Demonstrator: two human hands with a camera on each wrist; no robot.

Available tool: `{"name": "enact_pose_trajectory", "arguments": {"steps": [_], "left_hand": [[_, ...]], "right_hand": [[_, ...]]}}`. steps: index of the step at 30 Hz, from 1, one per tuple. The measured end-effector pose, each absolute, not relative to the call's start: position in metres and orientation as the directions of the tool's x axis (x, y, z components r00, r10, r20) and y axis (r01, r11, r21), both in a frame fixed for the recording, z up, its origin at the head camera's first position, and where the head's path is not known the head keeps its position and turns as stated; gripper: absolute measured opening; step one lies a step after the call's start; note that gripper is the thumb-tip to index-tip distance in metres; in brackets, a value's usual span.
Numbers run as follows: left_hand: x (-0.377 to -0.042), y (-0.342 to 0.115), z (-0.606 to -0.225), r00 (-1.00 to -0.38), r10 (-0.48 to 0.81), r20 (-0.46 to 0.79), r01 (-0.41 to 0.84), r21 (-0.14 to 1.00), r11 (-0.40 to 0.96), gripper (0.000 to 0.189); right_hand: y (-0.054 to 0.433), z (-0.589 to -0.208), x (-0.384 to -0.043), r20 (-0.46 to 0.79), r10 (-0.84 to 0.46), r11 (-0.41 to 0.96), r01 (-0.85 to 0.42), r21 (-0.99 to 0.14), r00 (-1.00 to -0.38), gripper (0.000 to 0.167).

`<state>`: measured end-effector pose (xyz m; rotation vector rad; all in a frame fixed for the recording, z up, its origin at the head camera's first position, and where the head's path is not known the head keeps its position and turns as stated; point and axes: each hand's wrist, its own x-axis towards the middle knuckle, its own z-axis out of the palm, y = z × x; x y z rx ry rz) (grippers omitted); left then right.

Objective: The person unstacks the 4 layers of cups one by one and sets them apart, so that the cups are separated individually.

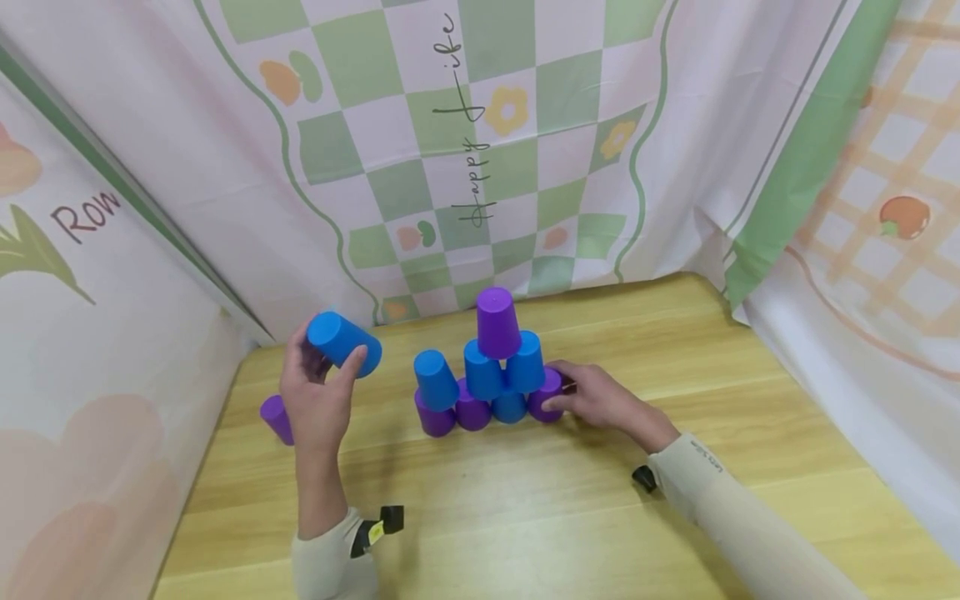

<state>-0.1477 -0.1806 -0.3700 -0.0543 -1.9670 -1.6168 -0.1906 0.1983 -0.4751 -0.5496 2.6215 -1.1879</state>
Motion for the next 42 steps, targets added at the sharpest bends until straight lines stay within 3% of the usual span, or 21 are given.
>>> {"name": "enact_pose_trajectory", "arguments": {"steps": [42], "left_hand": [[-0.165, -0.203, -0.431, -0.895, -0.398, 0.201, 0.125, 0.970, 0.209, 0.062]], "right_hand": [[0.199, -0.475, -0.191, -0.038, -0.426, 0.591, -0.247, -0.768, -0.904, 0.050]]}}
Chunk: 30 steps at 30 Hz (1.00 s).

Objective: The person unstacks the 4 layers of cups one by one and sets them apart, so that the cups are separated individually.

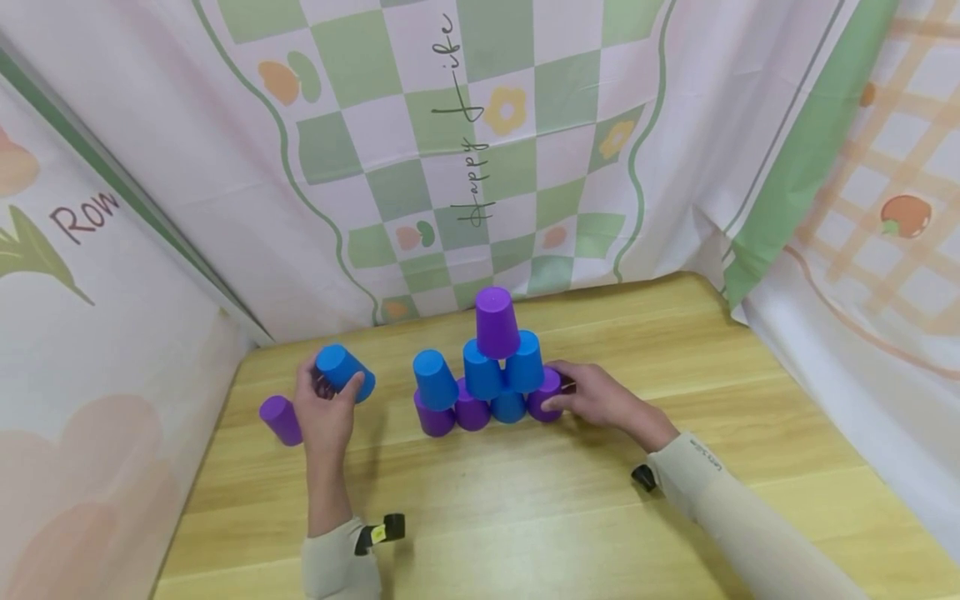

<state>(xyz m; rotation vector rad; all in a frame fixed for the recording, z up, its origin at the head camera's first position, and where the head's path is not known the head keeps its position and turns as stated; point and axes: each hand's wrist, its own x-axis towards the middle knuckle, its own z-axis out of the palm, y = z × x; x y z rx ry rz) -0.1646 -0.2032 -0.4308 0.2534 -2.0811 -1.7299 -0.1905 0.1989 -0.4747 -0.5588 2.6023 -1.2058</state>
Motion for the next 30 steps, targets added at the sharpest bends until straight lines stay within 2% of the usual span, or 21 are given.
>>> {"name": "enact_pose_trajectory", "arguments": {"steps": [6, 14, 30], "left_hand": [[-0.167, -0.206, -0.437, -0.902, -0.402, 0.157, 0.089, 0.979, 0.183, 0.064], [-0.172, -0.208, -0.448, -0.890, -0.428, 0.155, 0.081, 0.979, 0.188, 0.056], [-0.177, -0.216, -0.465, -0.884, -0.464, 0.047, -0.044, 0.982, 0.184, 0.058]], "right_hand": [[0.199, -0.475, -0.191, -0.039, -0.424, 0.592, -0.244, -0.768, -0.905, 0.050], [0.199, -0.475, -0.190, -0.041, -0.423, 0.594, -0.243, -0.767, -0.905, 0.050], [0.199, -0.475, -0.191, -0.047, -0.420, 0.595, -0.237, -0.768, -0.906, 0.050]]}}
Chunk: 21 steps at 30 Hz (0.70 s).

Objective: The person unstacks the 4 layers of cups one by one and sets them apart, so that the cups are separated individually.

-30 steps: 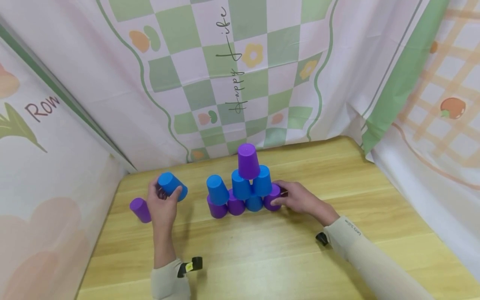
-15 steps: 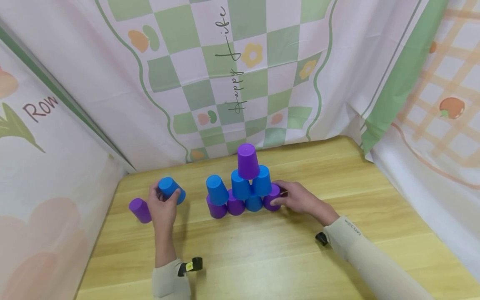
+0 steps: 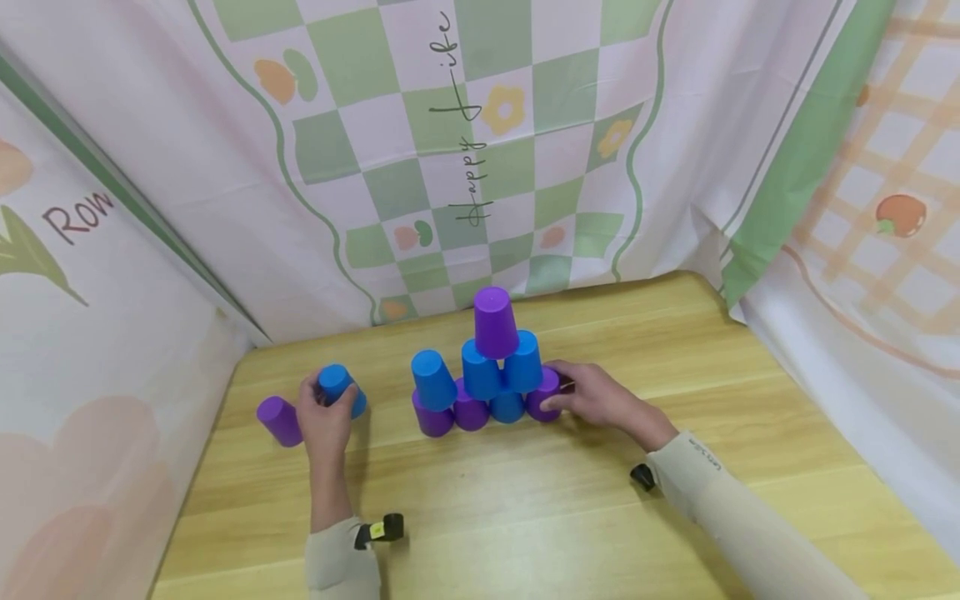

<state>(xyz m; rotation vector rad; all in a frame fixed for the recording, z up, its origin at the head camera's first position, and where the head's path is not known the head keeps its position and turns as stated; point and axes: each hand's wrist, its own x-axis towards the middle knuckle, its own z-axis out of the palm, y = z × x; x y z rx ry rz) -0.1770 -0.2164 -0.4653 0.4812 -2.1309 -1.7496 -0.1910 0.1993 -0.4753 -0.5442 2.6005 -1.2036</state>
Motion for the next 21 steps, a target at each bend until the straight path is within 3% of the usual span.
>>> {"name": "enact_pose_trajectory", "arguments": {"steps": [21], "left_hand": [[-0.1800, -0.2225, -0.4727, -0.857, -0.514, -0.021, -0.139, 0.972, 0.191, 0.062]], "right_hand": [[0.1989, -0.4750, -0.1905, -0.034, -0.426, 0.585, -0.247, -0.772, -0.904, 0.049]]}}
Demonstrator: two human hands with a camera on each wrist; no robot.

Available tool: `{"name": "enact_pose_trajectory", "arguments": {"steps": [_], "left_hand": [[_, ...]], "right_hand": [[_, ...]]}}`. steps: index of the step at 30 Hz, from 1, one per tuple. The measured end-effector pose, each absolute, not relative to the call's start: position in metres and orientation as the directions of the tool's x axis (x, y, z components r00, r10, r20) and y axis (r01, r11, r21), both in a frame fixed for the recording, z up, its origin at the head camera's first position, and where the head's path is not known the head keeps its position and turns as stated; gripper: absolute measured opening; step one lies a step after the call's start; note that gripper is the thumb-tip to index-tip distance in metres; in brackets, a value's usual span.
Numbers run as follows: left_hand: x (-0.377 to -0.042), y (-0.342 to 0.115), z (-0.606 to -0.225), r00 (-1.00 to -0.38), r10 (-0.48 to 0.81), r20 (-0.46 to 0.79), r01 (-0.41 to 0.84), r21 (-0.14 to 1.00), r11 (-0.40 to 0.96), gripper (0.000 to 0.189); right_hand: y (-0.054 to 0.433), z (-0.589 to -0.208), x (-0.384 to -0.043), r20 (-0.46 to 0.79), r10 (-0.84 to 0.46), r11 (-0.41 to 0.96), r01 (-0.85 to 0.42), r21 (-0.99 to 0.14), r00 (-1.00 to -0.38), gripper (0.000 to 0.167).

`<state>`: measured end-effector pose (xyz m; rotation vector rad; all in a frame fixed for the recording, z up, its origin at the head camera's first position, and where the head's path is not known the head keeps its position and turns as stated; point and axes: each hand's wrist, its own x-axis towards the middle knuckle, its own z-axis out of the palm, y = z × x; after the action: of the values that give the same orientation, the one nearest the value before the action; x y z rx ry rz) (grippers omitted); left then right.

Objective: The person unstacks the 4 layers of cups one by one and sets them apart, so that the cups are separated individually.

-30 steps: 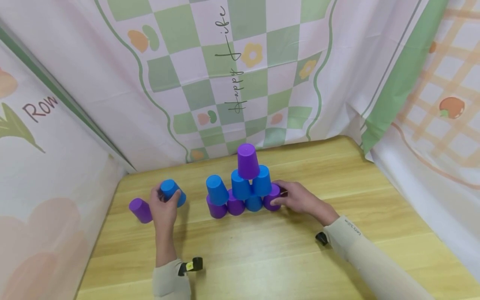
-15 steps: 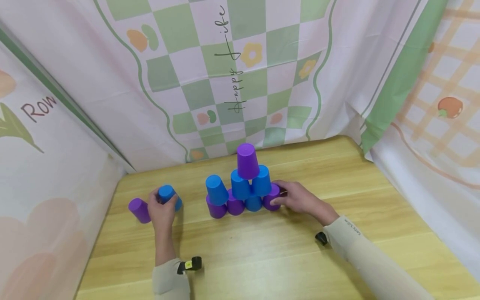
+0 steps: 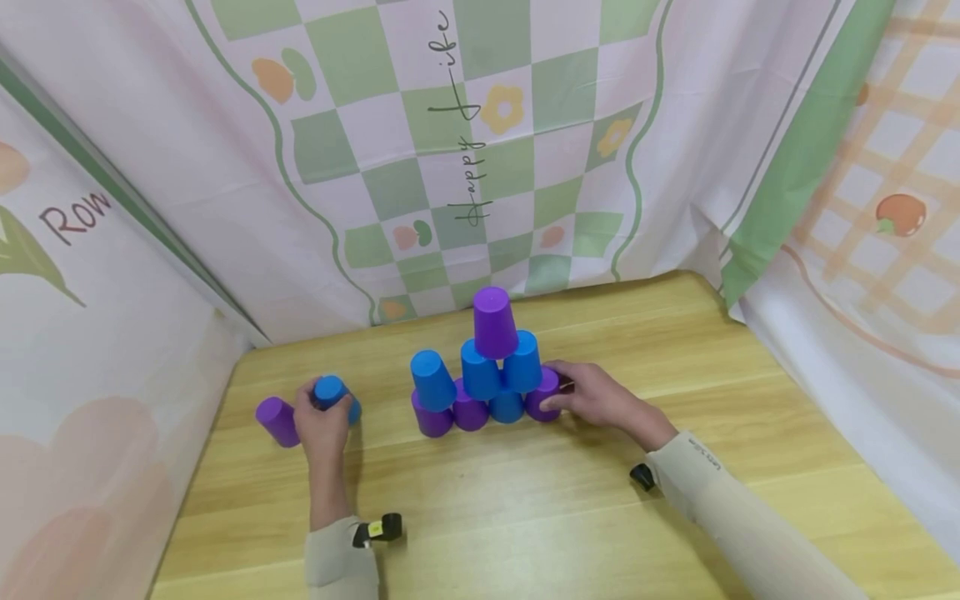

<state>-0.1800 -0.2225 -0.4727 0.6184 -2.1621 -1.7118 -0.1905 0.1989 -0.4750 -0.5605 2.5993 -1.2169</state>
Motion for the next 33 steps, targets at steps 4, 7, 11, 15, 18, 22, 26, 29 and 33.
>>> {"name": "enact_pose_trajectory", "arguments": {"steps": [4, 7, 11, 15, 18, 22, 26, 29, 33], "left_hand": [[-0.1802, -0.2240, -0.4724, -0.858, -0.512, -0.036, -0.153, 0.970, 0.189, 0.063], [-0.1808, -0.2248, -0.4726, -0.858, -0.511, -0.041, -0.157, 0.970, 0.186, 0.064], [-0.1814, -0.2261, -0.4738, -0.854, -0.518, -0.045, -0.162, 0.969, 0.184, 0.066], [-0.1811, -0.2279, -0.4763, -0.852, -0.521, -0.059, -0.180, 0.966, 0.184, 0.066], [-0.1807, -0.2285, -0.4775, -0.851, -0.521, -0.069, -0.192, 0.963, 0.187, 0.066], [-0.1810, -0.2289, -0.4777, -0.849, -0.524, -0.065, -0.193, 0.962, 0.194, 0.067], [-0.1809, -0.2300, -0.4782, -0.846, -0.530, -0.056, -0.188, 0.962, 0.199, 0.068], [-0.1807, -0.2303, -0.4786, -0.845, -0.532, -0.058, -0.191, 0.961, 0.199, 0.069], [-0.1811, -0.2310, -0.4790, -0.843, -0.534, -0.058, -0.193, 0.961, 0.199, 0.069]], "right_hand": [[0.1986, -0.4743, -0.1904, -0.034, -0.426, 0.586, -0.247, -0.772, -0.904, 0.049], [0.1981, -0.4737, -0.1903, -0.034, -0.425, 0.589, -0.248, -0.769, -0.905, 0.049], [0.1974, -0.4731, -0.1901, -0.036, -0.423, 0.595, -0.248, -0.764, -0.905, 0.050], [0.1974, -0.4734, -0.1901, -0.040, -0.422, 0.600, -0.246, -0.761, -0.906, 0.049], [0.1976, -0.4738, -0.1901, -0.046, -0.420, 0.604, -0.241, -0.760, -0.906, 0.049], [0.1977, -0.4741, -0.1902, -0.051, -0.417, 0.606, -0.236, -0.759, -0.907, 0.050], [0.1981, -0.4744, -0.1903, -0.051, -0.417, 0.608, -0.237, -0.758, -0.907, 0.050], [0.1985, -0.4744, -0.1903, -0.051, -0.418, 0.607, -0.237, -0.759, -0.907, 0.050], [0.1989, -0.4744, -0.1905, -0.048, -0.419, 0.602, -0.238, -0.763, -0.907, 0.049]]}}
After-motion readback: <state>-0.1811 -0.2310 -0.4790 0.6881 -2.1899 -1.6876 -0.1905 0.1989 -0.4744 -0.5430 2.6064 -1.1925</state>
